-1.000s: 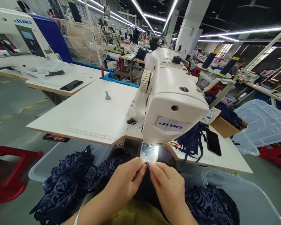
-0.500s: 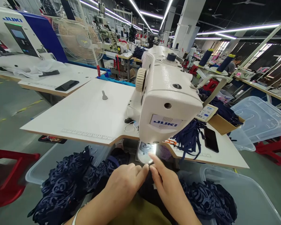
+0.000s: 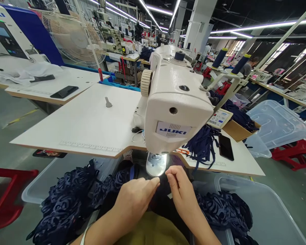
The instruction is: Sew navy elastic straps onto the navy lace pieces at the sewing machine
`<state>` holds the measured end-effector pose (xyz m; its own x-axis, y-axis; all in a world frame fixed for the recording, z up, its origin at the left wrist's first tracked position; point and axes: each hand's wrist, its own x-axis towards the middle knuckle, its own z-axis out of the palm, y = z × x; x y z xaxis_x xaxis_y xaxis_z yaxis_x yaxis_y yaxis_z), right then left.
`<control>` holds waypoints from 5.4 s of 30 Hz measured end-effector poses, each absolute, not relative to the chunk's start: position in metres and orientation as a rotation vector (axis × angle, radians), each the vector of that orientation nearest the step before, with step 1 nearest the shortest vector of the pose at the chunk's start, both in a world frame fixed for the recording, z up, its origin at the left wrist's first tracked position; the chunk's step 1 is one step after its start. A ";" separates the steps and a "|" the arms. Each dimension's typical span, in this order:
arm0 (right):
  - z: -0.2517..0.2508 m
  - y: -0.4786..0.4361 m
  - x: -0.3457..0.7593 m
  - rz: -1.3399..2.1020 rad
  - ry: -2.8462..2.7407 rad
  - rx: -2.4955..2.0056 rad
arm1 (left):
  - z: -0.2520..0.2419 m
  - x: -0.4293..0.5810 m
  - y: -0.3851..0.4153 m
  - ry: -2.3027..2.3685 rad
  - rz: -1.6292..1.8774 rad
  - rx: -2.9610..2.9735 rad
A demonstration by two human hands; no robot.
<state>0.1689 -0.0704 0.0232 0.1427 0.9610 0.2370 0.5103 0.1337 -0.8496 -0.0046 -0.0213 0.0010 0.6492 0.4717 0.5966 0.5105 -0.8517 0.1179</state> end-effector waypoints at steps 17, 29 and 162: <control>0.019 -0.079 0.168 0.738 -1.516 -1.559 | 0.006 -0.006 -0.017 -0.676 -0.929 -2.732; 0.010 -0.078 0.171 0.535 -1.686 -1.531 | 0.010 -0.014 -0.016 -0.541 -0.844 -2.915; 0.012 0.009 0.185 0.700 -1.324 -1.609 | -0.009 0.008 -0.005 -0.884 -1.055 -2.668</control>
